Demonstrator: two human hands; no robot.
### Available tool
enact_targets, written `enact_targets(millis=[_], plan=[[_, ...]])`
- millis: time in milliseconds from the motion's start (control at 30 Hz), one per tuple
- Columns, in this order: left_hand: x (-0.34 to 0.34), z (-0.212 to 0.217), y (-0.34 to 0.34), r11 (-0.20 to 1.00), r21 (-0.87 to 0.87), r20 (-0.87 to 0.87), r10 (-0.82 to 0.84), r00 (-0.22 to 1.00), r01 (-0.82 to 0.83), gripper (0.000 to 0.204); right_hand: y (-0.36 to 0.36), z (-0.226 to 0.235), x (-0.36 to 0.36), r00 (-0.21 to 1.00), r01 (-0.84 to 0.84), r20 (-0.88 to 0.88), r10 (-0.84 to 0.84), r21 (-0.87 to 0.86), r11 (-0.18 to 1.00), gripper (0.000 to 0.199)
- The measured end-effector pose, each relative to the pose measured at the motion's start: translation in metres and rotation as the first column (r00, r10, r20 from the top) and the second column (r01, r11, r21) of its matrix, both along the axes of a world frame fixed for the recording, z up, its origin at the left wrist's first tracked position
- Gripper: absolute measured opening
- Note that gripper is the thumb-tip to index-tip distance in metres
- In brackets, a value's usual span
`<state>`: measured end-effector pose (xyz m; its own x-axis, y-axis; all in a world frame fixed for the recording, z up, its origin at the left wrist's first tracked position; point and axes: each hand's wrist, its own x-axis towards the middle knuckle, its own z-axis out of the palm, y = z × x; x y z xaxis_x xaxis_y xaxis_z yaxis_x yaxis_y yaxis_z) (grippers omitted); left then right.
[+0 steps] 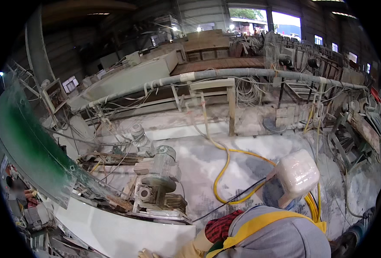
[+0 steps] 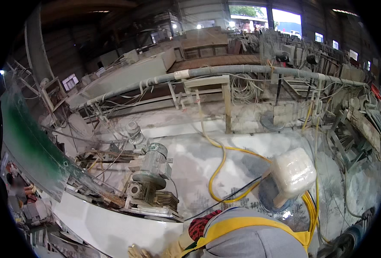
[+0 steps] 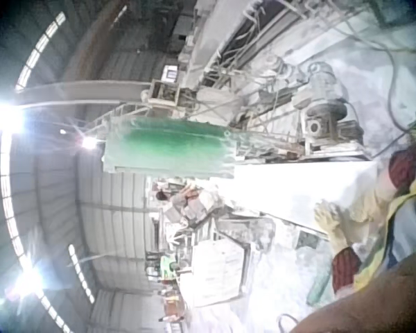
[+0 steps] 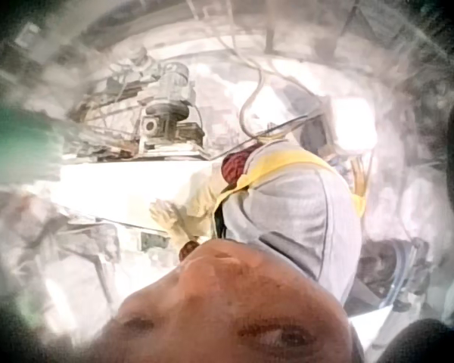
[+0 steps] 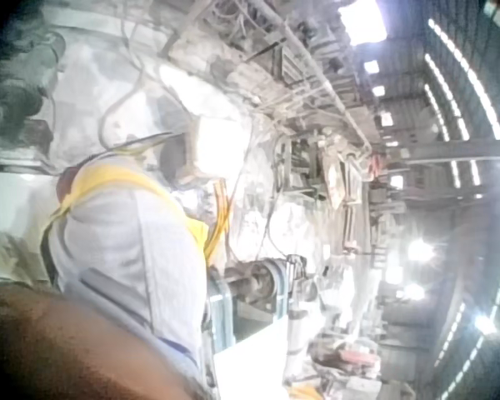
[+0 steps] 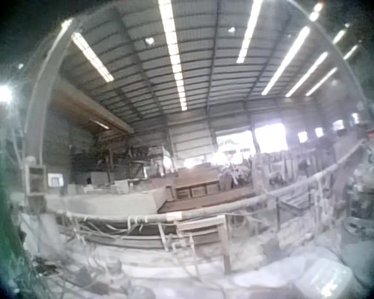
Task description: The person repeatedly picks up large white rectangular sheets from a conveyor belt and places them onto a stack. The person handles the sheets one at a time, moving them from the conveyor to the stack in a repetitive cycle.
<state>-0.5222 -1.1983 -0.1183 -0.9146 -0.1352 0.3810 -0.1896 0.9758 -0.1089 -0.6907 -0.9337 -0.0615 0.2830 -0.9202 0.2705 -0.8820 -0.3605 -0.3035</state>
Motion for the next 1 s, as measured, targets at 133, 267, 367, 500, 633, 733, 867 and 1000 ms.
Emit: enact_targets(millis=[133,267,367,500,633,733,867,1000], plan=[[0.003,0.057,0.063,0.961,0.251,-0.003,0.122,0.993,-0.117,0.058,0.023,-0.009,-0.014,0.996,-0.07,-0.046,0.07,0.006,0.998,0.07],[0.035,0.088,0.097,0.876,0.304,0.148,0.345,0.927,-0.374,0.061,0.041,0.033,-0.056,0.978,-0.138,-0.146,0.149,0.081,0.987,0.068],[0.067,0.093,0.137,0.923,0.271,-0.244,0.339,0.909,-0.272,0.042,0.062,0.063,-0.091,0.982,-0.119,-0.129,0.14,0.161,0.98,0.059],[0.081,0.142,0.202,0.792,0.359,-0.087,0.556,0.827,-0.494,0.03,0.111,0.072,-0.138,0.995,0.069,-0.077,-0.063,0.077,0.995,0.05],[0.171,0.104,0.286,0.61,0.26,-0.164,0.792,0.589,-0.748,0.033,0.103,0.085,-0.154,0.994,-0.076,0.083,0.077,-0.011,0.997,0.039],[0.226,0.106,0.396,0.295,0.375,0.011,0.947,0.322,-0.879,0.036,0.093,0.074,-0.164,0.984,-0.114,0.137,0.113,-0.001,0.994,0.038],[0.29,0.104,0.564,0.038,0.262,-0.013,0.999,0.036,-0.964,0.04,0.098,0.04,-0.159,0.976,-0.076,0.195,0.101,-0.131,0.988,0.035],[0.309,0.15,0.691,-0.37,0.278,0.085,0.929,-0.361,-0.887,0.035,0.102,0.064,-0.145,0.964,-0.001,0.267,0.019,-0.067,0.998,0.032]])
